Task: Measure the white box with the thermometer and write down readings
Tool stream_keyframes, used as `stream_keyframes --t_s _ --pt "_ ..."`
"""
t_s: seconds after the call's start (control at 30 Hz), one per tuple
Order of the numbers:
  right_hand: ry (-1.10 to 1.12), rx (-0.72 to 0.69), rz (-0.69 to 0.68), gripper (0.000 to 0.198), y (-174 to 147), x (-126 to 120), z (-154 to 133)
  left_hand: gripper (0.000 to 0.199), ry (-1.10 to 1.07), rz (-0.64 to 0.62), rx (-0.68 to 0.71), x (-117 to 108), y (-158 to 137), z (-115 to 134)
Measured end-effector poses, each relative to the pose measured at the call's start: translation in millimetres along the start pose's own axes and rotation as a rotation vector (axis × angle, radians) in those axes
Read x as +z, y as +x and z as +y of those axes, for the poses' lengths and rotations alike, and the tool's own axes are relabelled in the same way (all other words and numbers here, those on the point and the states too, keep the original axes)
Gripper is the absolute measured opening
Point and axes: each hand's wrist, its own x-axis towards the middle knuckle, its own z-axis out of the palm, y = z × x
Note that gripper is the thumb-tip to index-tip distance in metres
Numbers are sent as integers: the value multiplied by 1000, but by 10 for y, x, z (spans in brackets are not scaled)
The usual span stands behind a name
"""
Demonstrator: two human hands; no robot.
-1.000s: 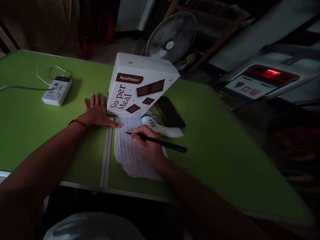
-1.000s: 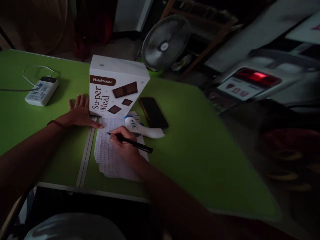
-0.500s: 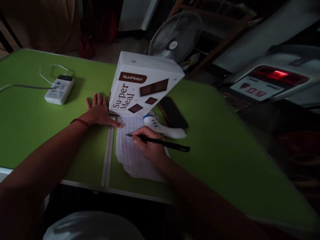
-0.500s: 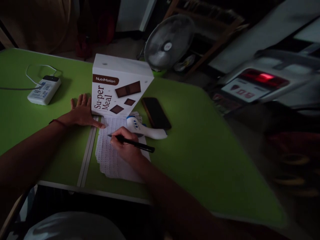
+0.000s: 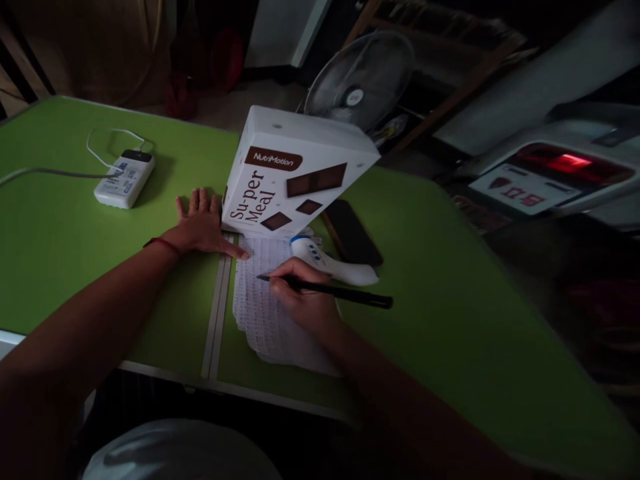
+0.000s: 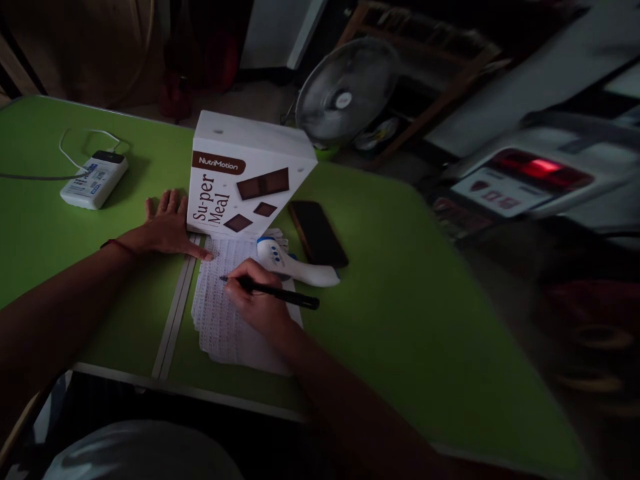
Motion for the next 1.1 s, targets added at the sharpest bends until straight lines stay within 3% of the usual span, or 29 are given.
stream_keyframes --t_s 0.2,0.47,0.57,0.7,0.87,1.1 --pt "-45 -48 113 7 -35 17 -63 180 -6 1 8 4 19 -13" --pt "-151 -289 195 10 -52 -73 -89 176 8 -12 -7 -33 -24 10" --pt "-269 -386 81 20 -45 -128 -68 177 -3 10 -3 -48 -27 13" --pt "-625 -405 -169 45 -37 -164 -93 177 28 9 -51 -61 14 -27" --pt "-916 -385 -257 43 6 -151 -141 175 90 94 -37 -67 118 -109" --pt "-952 -395 -303 41 57 -131 -162 176 111 76 -64 -96 92 -93"
